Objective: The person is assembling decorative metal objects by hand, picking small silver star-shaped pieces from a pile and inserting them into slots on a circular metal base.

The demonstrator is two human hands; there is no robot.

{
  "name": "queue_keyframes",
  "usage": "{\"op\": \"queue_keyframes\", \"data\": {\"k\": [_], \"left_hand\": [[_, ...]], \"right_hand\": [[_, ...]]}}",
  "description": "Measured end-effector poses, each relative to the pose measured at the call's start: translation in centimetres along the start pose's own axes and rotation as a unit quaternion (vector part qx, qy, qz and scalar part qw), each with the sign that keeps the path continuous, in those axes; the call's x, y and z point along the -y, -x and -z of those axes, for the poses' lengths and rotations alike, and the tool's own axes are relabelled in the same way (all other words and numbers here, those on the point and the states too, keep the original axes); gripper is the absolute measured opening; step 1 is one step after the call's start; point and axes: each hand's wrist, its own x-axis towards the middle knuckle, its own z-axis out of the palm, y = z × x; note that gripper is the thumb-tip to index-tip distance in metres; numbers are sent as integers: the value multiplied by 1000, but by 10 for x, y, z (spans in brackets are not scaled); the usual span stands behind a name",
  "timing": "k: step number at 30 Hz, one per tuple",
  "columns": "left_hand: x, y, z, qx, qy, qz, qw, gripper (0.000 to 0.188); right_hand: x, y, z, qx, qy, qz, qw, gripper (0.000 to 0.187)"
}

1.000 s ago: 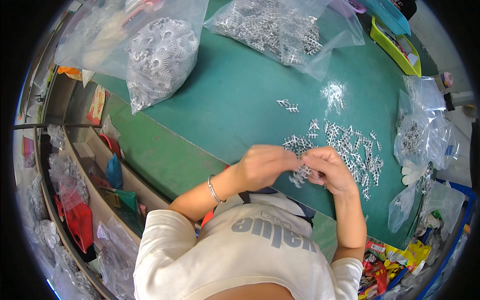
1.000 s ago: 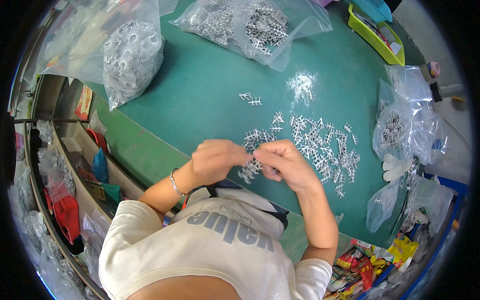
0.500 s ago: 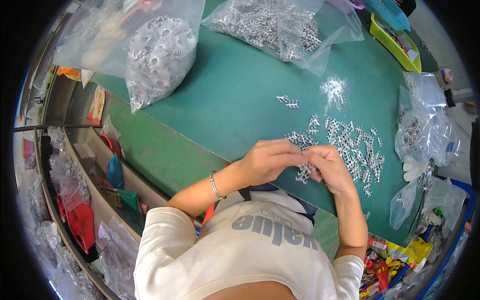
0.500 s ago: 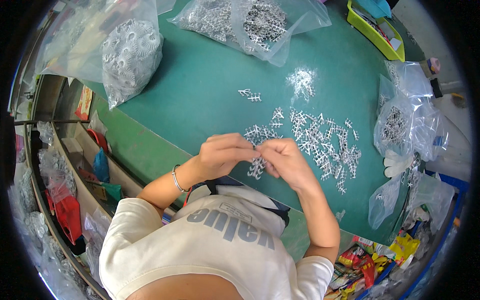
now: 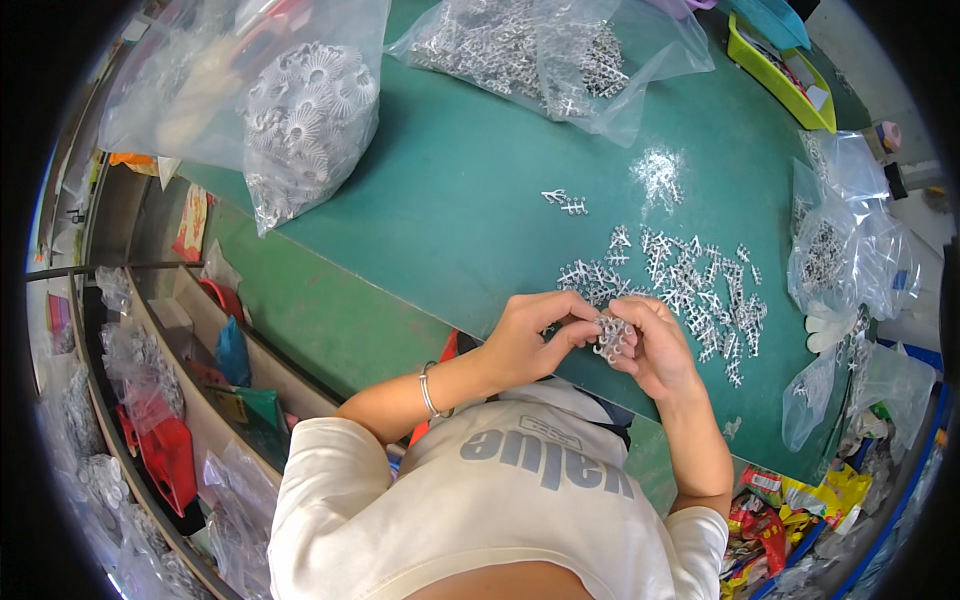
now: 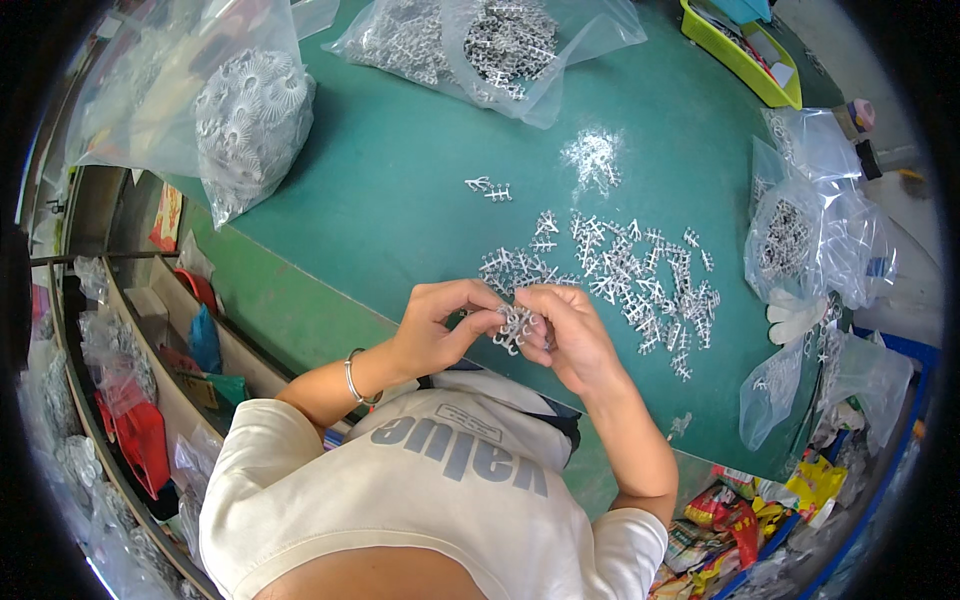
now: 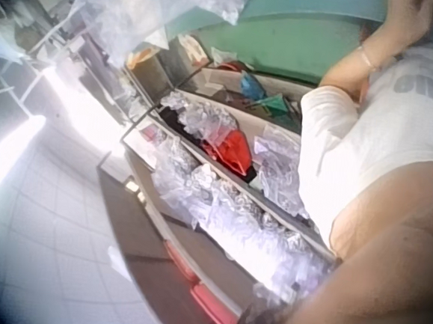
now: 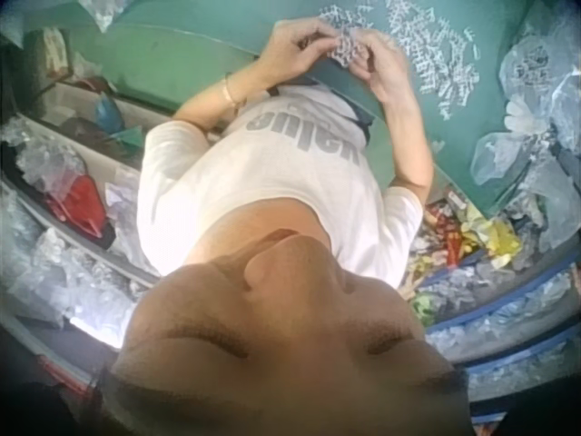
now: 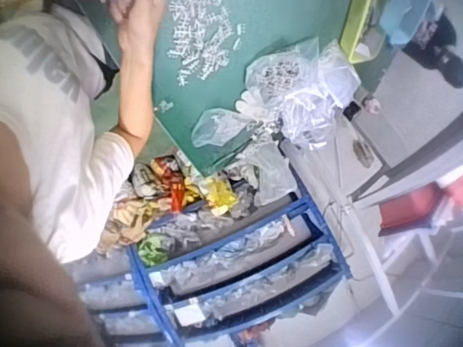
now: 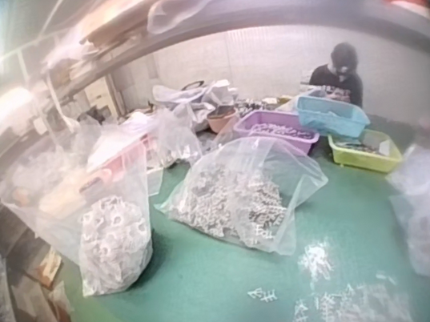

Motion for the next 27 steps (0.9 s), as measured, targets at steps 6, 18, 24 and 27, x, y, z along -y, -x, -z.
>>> {"op": "queue_keyframes", "data": {"k": [6,18,24,27], "left_hand": [[-12,1,-4,-23,64,97,993,8],[7,-1,-9,-12,-86,-199,976,14],[-4,5,-9,-5,107,58,993,6],[-2,3,-8,22,282,197,939,11]], "right_hand": [[-9,5,4,-56,244,196,948,37],[-5,10,10,43,165,92,981,31],[-7,12,2,6,91,113,989,33],[-16,7,-1,-30,131,173,976,37]]}}
